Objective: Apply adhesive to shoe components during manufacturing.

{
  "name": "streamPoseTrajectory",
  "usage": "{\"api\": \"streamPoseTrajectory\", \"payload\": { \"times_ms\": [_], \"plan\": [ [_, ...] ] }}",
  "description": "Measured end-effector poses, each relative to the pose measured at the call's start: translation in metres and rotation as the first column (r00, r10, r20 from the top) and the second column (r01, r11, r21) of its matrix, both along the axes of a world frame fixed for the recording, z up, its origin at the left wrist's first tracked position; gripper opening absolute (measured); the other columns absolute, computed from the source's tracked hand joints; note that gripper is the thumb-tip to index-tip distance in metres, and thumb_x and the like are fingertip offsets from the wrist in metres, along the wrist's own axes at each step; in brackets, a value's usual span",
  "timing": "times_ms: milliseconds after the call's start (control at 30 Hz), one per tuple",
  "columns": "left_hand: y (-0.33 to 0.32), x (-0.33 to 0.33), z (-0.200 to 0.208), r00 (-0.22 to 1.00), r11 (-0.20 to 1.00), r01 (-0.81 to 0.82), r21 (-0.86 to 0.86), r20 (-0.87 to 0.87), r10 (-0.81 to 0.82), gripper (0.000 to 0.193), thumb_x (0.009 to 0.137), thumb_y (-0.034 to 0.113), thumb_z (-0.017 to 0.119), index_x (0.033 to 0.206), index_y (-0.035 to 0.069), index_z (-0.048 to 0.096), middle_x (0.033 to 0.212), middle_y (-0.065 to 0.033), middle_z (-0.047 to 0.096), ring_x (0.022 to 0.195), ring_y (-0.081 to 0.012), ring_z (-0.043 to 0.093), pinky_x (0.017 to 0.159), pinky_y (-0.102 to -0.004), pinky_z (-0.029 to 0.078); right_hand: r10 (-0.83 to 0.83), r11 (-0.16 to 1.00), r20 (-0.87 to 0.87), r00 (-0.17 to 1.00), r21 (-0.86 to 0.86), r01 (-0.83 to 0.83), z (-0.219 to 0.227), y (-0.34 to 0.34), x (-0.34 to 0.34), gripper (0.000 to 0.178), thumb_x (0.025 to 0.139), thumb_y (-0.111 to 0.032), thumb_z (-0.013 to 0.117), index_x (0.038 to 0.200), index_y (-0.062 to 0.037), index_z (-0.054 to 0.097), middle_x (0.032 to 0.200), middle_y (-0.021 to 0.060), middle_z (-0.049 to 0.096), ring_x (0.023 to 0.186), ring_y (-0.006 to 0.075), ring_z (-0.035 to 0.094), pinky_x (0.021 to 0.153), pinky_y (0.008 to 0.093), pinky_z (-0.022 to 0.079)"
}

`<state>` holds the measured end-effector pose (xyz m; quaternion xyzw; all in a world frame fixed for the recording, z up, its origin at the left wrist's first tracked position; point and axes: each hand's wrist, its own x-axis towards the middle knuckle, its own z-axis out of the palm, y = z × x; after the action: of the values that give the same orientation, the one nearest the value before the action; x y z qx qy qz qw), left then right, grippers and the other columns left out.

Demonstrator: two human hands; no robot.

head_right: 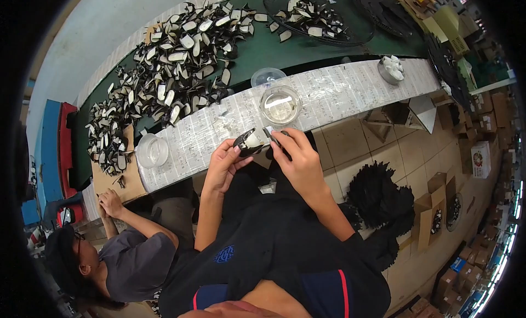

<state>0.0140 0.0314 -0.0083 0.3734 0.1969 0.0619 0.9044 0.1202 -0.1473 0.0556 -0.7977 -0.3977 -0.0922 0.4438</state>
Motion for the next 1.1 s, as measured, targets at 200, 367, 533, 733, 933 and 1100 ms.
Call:
{"api": "streamPoseTrajectory", "payload": {
  "times_ms": [200, 367, 533, 733, 933, 1100],
  "plan": [
    [0.001, -0.001, -0.006, 1.000, 1.000, 0.012, -0.003, 0.014, -0.012, 0.020, 0.098, 0.012, 0.056, 0.113, -0.001, 0.053, 0.111, -0.0139, 0.066, 0.103, -0.0232, 0.067, 0.089, -0.0342, 0.058, 0.024, 0.997, -0.154, 0.988, 0.079, -0.012, 0.008, 0.000, -0.005, 0.026, 0.083, -0.001, 0.071, 0.108, -0.0002, 0.066, 0.105, 0.0134, 0.060, 0.079, 0.0222, 0.066, 0.067, 0.0308, 0.056],
    [-0.001, 0.001, -0.003, 1.000, 1.000, 0.007, 0.008, 0.012, -0.007, 0.016, 0.098, 0.012, 0.057, 0.109, 0.000, 0.054, 0.109, -0.0118, 0.066, 0.099, -0.0194, 0.067, 0.088, -0.0339, 0.058, 0.100, 0.995, -0.134, 0.986, 0.022, -0.098, 0.005, 0.004, -0.012, 0.026, 0.083, -0.005, 0.072, 0.108, -0.0016, 0.066, 0.104, 0.0137, 0.060, 0.082, 0.0274, 0.066, 0.068, 0.0332, 0.056],
    [-0.003, 0.001, -0.005, 1.000, 1.000, -0.010, 0.006, 0.005, 0.010, 0.013, 0.098, 0.011, 0.057, 0.106, 0.002, 0.055, 0.105, -0.0080, 0.066, 0.096, -0.0151, 0.066, 0.089, -0.0335, 0.058, 0.120, 0.993, -0.109, 0.987, -0.002, -0.121, 0.007, 0.010, -0.018, 0.027, 0.081, -0.003, 0.074, 0.107, -0.0021, 0.068, 0.104, 0.0133, 0.063, 0.090, 0.0285, 0.065, 0.076, 0.0346, 0.054],
    [-0.003, 0.001, -0.005, 0.999, 0.999, -0.035, -0.038, 0.004, 0.035, 0.015, 0.096, 0.011, 0.061, 0.105, 0.000, 0.055, 0.104, -0.0110, 0.067, 0.095, -0.0170, 0.067, 0.088, -0.0322, 0.059, 0.119, 0.992, -0.099, 0.988, -0.022, -0.121, 0.000, 0.012, -0.020, 0.027, 0.081, -0.003, 0.074, 0.108, -0.0023, 0.068, 0.104, 0.0135, 0.062, 0.088, 0.0278, 0.065, 0.073, 0.0341, 0.054],
    [-0.002, 0.001, -0.003, 0.999, 0.999, -0.037, -0.036, -0.001, 0.037, 0.014, 0.097, 0.012, 0.058, 0.106, 0.001, 0.055, 0.105, -0.0112, 0.067, 0.097, -0.0182, 0.067, 0.089, -0.0328, 0.058, 0.074, 0.995, 0.030, 0.997, -0.061, -0.072, -0.002, 0.008, -0.015, 0.027, 0.084, -0.008, 0.071, 0.110, -0.0039, 0.066, 0.105, 0.0140, 0.060, 0.078, 0.0288, 0.066, 0.064, 0.0339, 0.055],
    [-0.002, 0.002, -0.002, 0.999, 0.999, -0.031, -0.041, -0.014, 0.031, 0.014, 0.097, 0.012, 0.059, 0.105, 0.001, 0.056, 0.106, -0.0114, 0.067, 0.099, -0.0191, 0.068, 0.090, -0.0324, 0.057, 0.022, 0.998, 0.028, 0.999, -0.060, -0.020, 0.000, 0.006, -0.011, 0.027, 0.083, -0.006, 0.072, 0.109, -0.0034, 0.066, 0.105, 0.0140, 0.060, 0.076, 0.0278, 0.066, 0.063, 0.0338, 0.055]
  ]
}}
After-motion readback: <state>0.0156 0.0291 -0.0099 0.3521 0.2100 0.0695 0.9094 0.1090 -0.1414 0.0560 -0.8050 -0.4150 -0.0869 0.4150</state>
